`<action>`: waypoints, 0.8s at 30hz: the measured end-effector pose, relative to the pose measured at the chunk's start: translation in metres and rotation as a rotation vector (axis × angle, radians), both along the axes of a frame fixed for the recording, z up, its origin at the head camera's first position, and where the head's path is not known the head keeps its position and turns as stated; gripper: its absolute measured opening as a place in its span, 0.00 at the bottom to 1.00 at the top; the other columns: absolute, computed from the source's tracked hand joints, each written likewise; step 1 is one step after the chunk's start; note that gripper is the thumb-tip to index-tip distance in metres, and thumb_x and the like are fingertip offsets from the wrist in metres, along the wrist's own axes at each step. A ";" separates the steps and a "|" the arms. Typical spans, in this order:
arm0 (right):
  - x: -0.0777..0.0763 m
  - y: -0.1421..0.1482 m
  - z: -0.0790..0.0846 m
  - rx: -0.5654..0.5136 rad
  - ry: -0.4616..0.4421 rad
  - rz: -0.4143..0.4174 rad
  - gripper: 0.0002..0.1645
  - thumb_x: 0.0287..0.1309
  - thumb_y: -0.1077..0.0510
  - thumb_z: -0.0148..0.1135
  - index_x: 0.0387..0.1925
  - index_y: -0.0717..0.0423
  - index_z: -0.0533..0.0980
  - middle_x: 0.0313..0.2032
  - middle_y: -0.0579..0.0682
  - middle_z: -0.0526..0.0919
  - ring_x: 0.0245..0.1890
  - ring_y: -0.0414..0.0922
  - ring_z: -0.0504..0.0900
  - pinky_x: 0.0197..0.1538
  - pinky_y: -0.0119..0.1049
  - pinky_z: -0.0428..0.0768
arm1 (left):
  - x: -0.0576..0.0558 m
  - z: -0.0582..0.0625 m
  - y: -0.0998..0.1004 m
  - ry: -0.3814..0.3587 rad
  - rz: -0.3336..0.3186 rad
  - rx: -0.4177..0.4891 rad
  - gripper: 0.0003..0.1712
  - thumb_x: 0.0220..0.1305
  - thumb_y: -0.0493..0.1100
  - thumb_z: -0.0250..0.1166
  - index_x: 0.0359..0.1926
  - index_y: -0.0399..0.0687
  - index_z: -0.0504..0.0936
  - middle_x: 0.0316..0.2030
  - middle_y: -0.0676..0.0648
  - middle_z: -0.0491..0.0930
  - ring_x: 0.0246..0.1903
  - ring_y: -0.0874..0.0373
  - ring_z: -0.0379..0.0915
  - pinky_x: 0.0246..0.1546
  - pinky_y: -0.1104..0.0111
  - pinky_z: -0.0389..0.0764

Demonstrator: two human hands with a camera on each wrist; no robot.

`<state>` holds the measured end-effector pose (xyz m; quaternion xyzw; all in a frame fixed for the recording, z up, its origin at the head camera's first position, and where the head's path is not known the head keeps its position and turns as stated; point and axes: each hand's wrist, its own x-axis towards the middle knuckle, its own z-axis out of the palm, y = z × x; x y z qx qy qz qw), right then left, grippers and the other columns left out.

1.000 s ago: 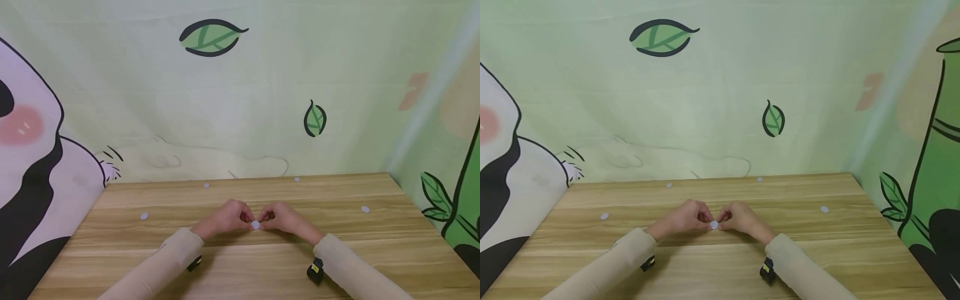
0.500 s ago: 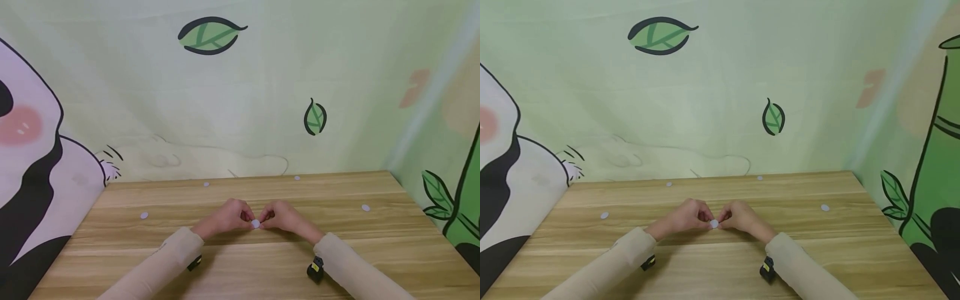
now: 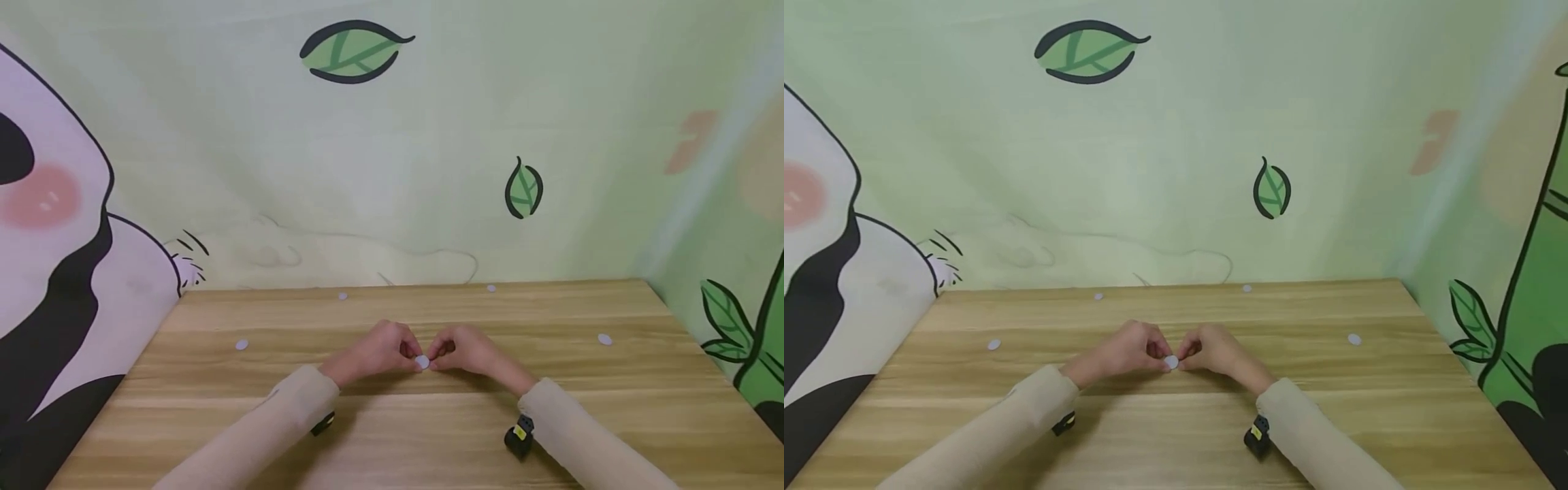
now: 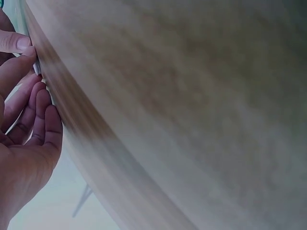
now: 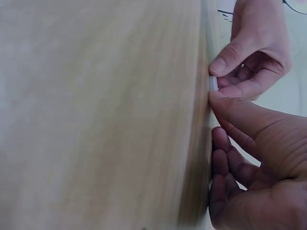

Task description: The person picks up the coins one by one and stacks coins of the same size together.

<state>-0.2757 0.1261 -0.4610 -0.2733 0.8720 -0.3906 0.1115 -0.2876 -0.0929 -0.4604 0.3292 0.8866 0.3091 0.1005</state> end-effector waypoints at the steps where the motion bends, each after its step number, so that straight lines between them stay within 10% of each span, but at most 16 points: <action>1: 0.000 0.000 0.001 0.002 -0.013 -0.002 0.04 0.56 0.63 0.75 0.33 0.59 0.85 0.29 0.45 0.85 0.31 0.38 0.75 0.36 0.29 0.75 | -0.001 0.000 0.000 -0.005 0.001 0.004 0.07 0.56 0.42 0.79 0.33 0.46 0.89 0.30 0.54 0.84 0.30 0.69 0.75 0.34 0.75 0.78; 24: -0.002 0.001 0.008 0.056 -0.011 0.027 0.06 0.56 0.62 0.75 0.34 0.58 0.85 0.30 0.45 0.84 0.32 0.38 0.75 0.37 0.30 0.75 | -0.010 -0.013 -0.007 -0.138 0.042 0.189 0.09 0.51 0.40 0.82 0.33 0.44 0.92 0.30 0.53 0.86 0.29 0.69 0.75 0.31 0.77 0.76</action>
